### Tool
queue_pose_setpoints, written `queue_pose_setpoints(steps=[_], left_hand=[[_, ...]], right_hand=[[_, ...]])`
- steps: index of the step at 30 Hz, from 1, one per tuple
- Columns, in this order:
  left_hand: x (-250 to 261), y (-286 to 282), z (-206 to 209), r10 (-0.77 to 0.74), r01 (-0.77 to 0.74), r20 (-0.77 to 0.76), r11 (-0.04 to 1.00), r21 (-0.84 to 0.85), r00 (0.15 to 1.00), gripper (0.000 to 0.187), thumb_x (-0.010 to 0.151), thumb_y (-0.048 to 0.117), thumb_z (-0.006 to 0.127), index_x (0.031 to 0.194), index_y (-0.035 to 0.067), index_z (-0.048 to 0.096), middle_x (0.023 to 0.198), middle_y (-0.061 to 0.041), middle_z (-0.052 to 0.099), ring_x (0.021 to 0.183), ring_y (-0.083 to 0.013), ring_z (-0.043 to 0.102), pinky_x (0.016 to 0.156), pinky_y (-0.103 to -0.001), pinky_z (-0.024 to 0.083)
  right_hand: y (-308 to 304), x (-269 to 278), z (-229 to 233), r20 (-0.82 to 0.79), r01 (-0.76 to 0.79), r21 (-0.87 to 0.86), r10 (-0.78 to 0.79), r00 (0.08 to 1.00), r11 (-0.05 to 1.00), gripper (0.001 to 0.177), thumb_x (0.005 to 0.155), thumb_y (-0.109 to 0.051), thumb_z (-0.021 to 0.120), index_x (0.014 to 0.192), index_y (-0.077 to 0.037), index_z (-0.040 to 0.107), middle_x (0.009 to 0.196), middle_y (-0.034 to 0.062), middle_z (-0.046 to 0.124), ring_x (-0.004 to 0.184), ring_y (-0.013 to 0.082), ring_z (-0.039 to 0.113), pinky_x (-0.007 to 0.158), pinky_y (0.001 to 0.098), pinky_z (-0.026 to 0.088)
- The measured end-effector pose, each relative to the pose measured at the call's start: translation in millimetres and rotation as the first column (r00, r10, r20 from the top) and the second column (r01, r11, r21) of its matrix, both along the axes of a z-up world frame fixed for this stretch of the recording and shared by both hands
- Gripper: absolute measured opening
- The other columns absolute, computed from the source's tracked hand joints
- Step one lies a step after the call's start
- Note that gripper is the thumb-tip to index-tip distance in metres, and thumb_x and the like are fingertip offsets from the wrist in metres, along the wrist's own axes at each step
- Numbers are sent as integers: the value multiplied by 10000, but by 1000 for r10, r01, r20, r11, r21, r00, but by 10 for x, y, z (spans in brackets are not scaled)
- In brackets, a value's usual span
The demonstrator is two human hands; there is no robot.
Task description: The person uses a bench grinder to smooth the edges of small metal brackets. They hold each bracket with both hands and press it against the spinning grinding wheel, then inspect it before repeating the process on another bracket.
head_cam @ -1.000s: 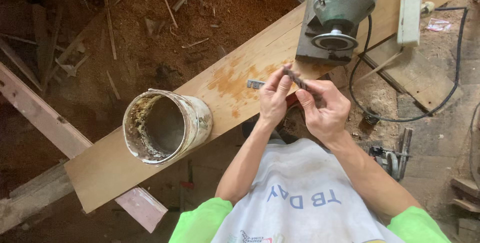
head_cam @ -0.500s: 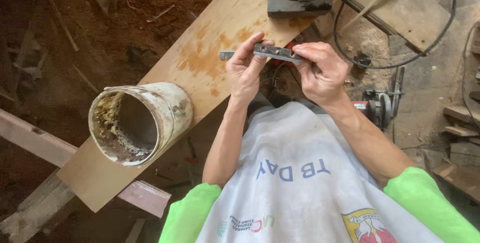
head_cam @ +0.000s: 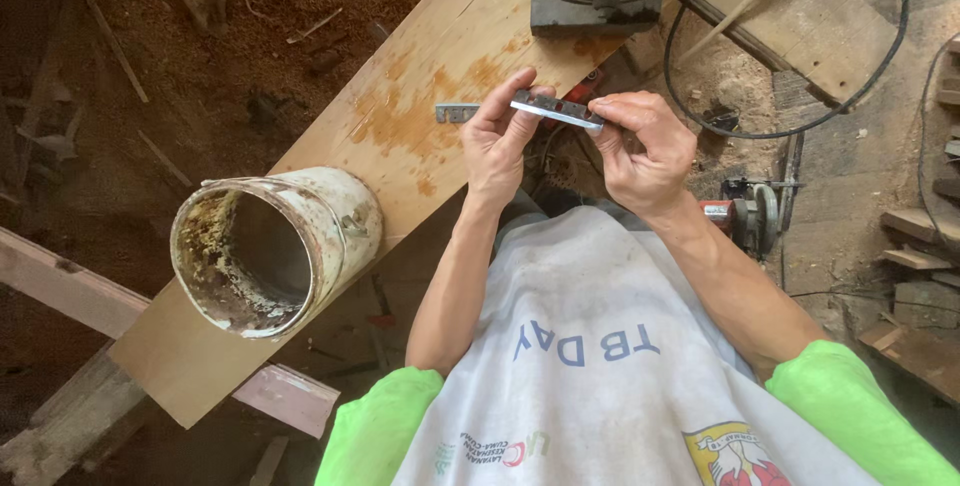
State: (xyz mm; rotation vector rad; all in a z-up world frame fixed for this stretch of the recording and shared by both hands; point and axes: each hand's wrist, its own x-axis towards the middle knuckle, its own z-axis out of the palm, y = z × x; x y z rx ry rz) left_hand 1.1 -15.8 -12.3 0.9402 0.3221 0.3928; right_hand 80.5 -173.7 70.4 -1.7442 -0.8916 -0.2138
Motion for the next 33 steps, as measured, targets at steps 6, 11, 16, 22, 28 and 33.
queue_pose_setpoints(steps=[6, 11, 16, 22, 28, 33], left_hand=[[126, -9, -246, 40, -34, -55, 994, 105, 998, 293, 1063, 94, 653, 1325, -37, 648, 1206, -121, 734, 1141, -185, 679, 1033, -321, 545], [570, 65, -513, 135, -152, 93, 968, 201, 986, 190, 1086, 137, 638, 1219, 6, 672, 1353, -91, 680, 1275, -156, 605, 1102, -307, 488], [814, 110, -567, 188, -202, 95, 965, 170, 978, 226, 1068, 177, 634, 1226, 17, 659, 1395, -77, 662, 1233, -119, 613, 1076, -277, 487], [940, 108, -481, 205, -209, 43, 968, 141, 978, 294, 1071, 204, 650, 1291, 11, 681, 1316, -81, 711, 1114, -101, 641, 983, -257, 516], [914, 129, -380, 215, -213, 20, 946, 246, 976, 269, 1044, 232, 669, 1223, 39, 725, 1190, -63, 773, 1038, -101, 701, 903, -260, 577], [932, 89, -290, 234, -228, 21, 918, 325, 972, 224, 1045, 225, 679, 1189, 64, 734, 1176, -42, 781, 1014, -92, 699, 884, -256, 586]], right_hand=[[80, 23, -248, -67, 129, -15, -130, 989, 992, 91, 1014, -60, 768, 1063, -34, 697, 992, 108, 713, 867, 208, 698, 763, 307, 557], [367, 318, -694, -197, 241, -5, -237, 951, 971, 157, 1067, -174, 689, 1118, -25, 681, 935, 60, 709, 816, 142, 663, 718, 288, 537], [527, 504, -941, -130, 251, 30, -245, 961, 968, 217, 1111, -240, 613, 1161, -30, 631, 949, 57, 715, 820, 129, 685, 710, 278, 545], [607, 550, -950, -208, 287, 17, -277, 938, 958, 249, 1120, -262, 609, 1128, -16, 576, 917, 66, 680, 830, 153, 671, 730, 292, 544], [596, 557, -895, -238, 223, 37, -208, 949, 974, 246, 1127, -275, 568, 1103, -29, 559, 990, 63, 718, 931, 155, 762, 797, 284, 623], [559, 581, -897, -304, 230, 69, -200, 932, 971, 273, 1131, -300, 574, 1087, -31, 555, 971, 62, 727, 908, 157, 760, 797, 286, 604]])
